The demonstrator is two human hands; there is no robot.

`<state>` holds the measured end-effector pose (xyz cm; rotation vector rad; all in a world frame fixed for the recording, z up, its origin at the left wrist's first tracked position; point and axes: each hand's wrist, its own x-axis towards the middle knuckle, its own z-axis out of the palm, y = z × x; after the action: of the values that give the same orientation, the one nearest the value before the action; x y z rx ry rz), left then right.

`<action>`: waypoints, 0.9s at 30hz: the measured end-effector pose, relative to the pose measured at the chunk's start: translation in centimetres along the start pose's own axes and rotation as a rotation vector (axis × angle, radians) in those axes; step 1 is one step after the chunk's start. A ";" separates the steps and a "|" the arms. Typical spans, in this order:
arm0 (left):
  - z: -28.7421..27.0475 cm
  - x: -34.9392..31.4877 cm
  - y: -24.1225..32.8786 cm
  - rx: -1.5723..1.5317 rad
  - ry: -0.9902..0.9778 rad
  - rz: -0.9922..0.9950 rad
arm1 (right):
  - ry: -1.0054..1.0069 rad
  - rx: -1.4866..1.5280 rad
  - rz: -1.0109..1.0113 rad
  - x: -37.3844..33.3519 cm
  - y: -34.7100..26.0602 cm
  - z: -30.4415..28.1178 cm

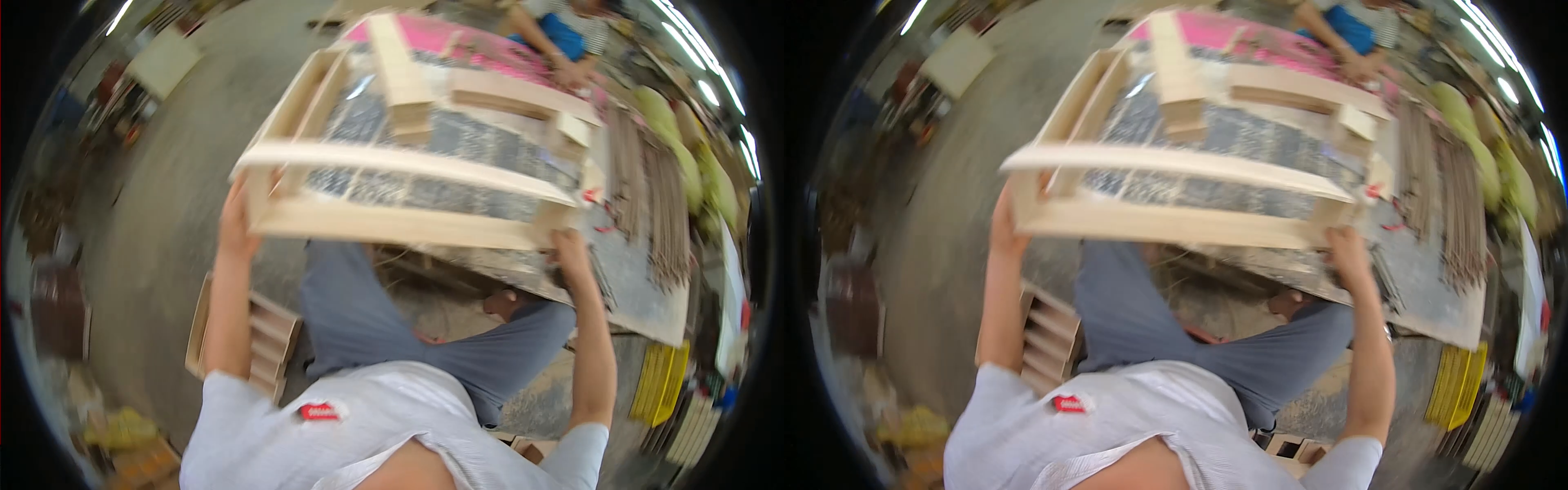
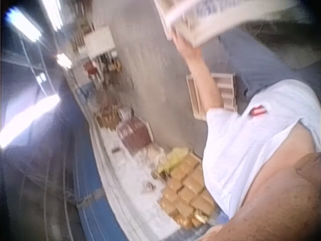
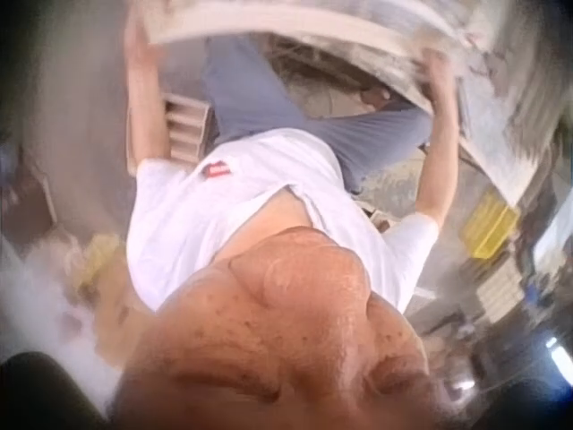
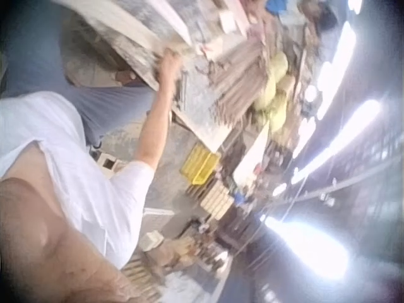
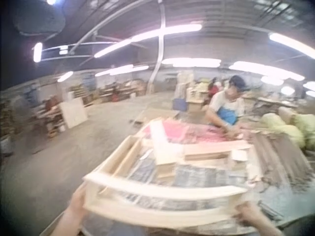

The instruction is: Assembling wooden box components using wood glue and a pneumatic nail gun.

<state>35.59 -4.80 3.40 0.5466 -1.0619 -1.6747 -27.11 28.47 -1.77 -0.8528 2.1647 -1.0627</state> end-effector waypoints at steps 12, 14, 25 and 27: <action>-7.4 -18.4 2.2 0.079 -0.259 -0.183 | 0.009 -0.131 -0.238 9.7 -5.4 15.7; -10.0 -20.6 1.9 0.362 -0.047 -0.163 | -0.011 -0.077 -0.258 10.9 -6.8 18.7; 7.7 -21.8 6.5 0.361 -0.597 -0.339 | 0.100 0.344 -0.240 -4.4 -1.1 19.5; 11.8 -22.5 7.6 0.285 -0.517 -0.354 | -0.208 0.297 -0.099 -10.6 -2.5 18.0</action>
<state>38.56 19.84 12.76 0.5153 -1.6720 -2.0503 -6.72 26.87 -6.81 -0.8933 1.7560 -1.2469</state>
